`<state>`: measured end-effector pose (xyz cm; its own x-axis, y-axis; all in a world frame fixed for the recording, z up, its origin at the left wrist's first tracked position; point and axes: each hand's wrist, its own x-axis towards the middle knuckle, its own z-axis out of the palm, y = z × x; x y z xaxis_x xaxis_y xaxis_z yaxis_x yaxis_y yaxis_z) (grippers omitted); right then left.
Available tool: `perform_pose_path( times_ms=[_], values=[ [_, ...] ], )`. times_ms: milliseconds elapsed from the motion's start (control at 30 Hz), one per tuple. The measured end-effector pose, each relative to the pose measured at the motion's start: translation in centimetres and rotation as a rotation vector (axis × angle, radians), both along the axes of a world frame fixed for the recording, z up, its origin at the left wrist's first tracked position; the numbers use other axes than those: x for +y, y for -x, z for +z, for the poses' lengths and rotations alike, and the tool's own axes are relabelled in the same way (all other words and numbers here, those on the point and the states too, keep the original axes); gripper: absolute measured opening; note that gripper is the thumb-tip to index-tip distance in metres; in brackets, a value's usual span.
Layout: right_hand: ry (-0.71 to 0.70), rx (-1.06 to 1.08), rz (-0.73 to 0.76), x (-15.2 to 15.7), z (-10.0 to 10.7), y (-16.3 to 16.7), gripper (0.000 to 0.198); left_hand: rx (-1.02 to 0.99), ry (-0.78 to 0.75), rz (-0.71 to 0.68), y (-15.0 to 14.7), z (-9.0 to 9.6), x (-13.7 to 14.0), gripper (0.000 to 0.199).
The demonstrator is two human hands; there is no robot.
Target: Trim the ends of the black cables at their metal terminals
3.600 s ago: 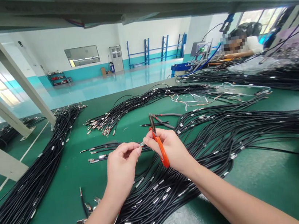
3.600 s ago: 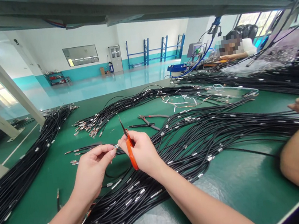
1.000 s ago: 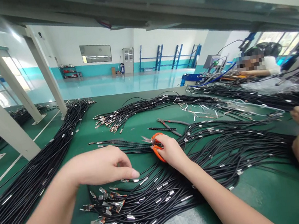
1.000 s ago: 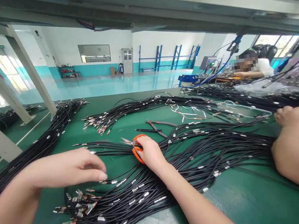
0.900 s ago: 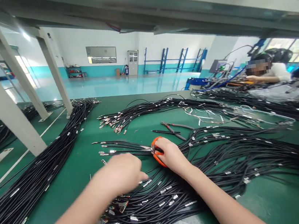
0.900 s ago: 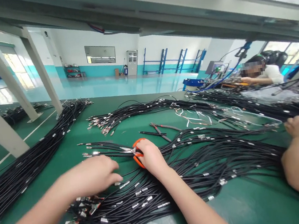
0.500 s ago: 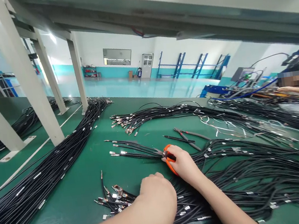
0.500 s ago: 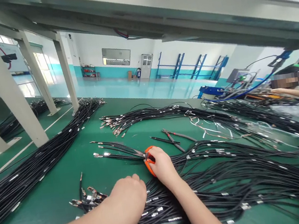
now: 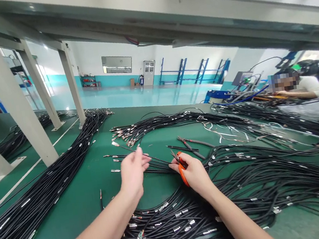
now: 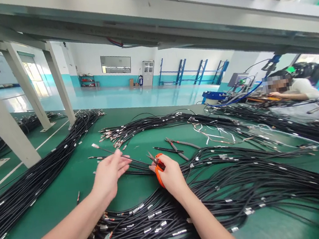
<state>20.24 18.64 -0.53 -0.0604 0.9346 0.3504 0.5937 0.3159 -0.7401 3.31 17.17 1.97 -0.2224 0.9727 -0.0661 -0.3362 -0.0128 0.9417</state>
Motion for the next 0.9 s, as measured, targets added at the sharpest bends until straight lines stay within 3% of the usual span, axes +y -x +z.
perform_pose_path(
  times_ms=[100,167,233,400,567,667,800,900],
  values=[
    [0.037,0.012,0.036,-0.3,0.5,0.2,0.025,-0.281,-0.010,0.188,1.0,0.6,0.7,0.017],
    [0.086,0.087,0.067,-0.5,1.1,0.3,0.025,-0.276,-0.049,0.133,1.2,0.7,0.7,0.017],
    [0.122,0.213,0.071,-1.0,1.8,0.5,0.026,-0.170,-0.092,-0.058,1.0,0.7,0.3,0.022],
    [0.081,0.432,0.067,-2.6,3.5,0.7,0.026,0.150,-0.143,-0.692,-0.4,0.9,-1.6,0.030],
    [0.070,0.504,0.147,-3.6,4.4,1.0,0.019,0.289,-0.061,-0.880,-1.0,0.9,-2.7,0.030],
    [0.093,0.520,0.116,-3.6,4.6,1.0,0.019,0.307,-0.075,-0.839,-1.3,0.9,-2.9,0.030],
    [0.116,0.579,0.085,-3.4,4.5,0.8,0.022,0.253,-0.123,-0.536,-1.7,0.7,-2.8,0.020],
    [0.160,0.589,0.084,-3.4,4.4,0.8,0.024,0.184,-0.111,-0.517,-1.7,0.5,-2.6,0.022]
  ],
)
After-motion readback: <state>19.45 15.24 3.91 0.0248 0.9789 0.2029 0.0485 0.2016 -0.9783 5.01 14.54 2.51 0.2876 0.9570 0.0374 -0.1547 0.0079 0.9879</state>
